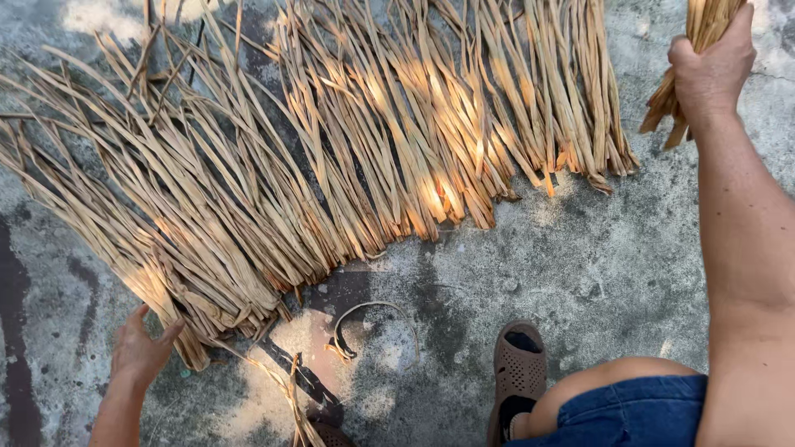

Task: The person gathers dried plant strips from a pile on the ground, aligns them into a neat bundle, and secures the bundle with a thin strip of material. The person repeats this process to form multiple bundles.

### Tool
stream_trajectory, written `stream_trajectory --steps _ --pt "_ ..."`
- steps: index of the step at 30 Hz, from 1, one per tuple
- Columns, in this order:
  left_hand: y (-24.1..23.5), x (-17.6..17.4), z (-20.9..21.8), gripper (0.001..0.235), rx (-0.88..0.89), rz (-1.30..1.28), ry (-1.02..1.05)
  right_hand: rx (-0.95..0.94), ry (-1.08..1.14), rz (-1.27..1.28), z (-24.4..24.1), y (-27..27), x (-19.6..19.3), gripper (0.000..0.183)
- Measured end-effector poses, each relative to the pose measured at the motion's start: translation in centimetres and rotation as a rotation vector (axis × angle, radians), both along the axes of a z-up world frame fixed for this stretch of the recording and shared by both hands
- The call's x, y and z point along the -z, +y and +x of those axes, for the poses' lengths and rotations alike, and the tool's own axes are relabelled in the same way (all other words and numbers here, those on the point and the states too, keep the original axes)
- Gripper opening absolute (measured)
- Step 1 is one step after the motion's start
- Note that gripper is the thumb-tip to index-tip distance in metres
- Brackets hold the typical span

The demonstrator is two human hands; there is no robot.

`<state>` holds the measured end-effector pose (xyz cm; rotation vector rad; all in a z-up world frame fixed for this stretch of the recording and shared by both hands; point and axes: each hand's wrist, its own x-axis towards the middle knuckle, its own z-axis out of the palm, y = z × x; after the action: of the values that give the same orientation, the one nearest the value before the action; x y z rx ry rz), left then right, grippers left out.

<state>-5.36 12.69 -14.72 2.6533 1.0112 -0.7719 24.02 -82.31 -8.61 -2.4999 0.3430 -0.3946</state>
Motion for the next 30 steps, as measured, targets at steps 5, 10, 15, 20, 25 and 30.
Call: stream_trajectory --steps 5,10,15,20,25,30 --pt "2.3 1.7 -5.1 0.096 -0.141 -0.007 0.013 0.316 0.526 -0.084 -1.2 -2.0 7.3 0.052" --pt "2.7 3.2 -7.3 0.099 -0.287 0.046 -0.072 0.35 0.874 0.121 -1.0 -0.7 9.4 0.064" --pt "2.5 4.0 -7.7 0.1 -0.479 -0.05 -0.518 0.426 0.773 0.377 0.9 1.1 8.7 0.089" --pt "1.8 4.1 -5.9 0.099 -0.741 -0.143 -0.373 0.472 0.79 0.405 2.0 4.9 8.9 0.096" --pt "-0.1 3.6 -3.6 0.102 -0.864 -0.179 -0.263 0.279 0.677 0.408 3.7 9.7 9.2 0.091" --pt "-4.1 2.4 -0.4 0.089 -0.486 -0.299 -0.493 -0.064 0.599 0.259 6.6 16.4 10.5 0.071"
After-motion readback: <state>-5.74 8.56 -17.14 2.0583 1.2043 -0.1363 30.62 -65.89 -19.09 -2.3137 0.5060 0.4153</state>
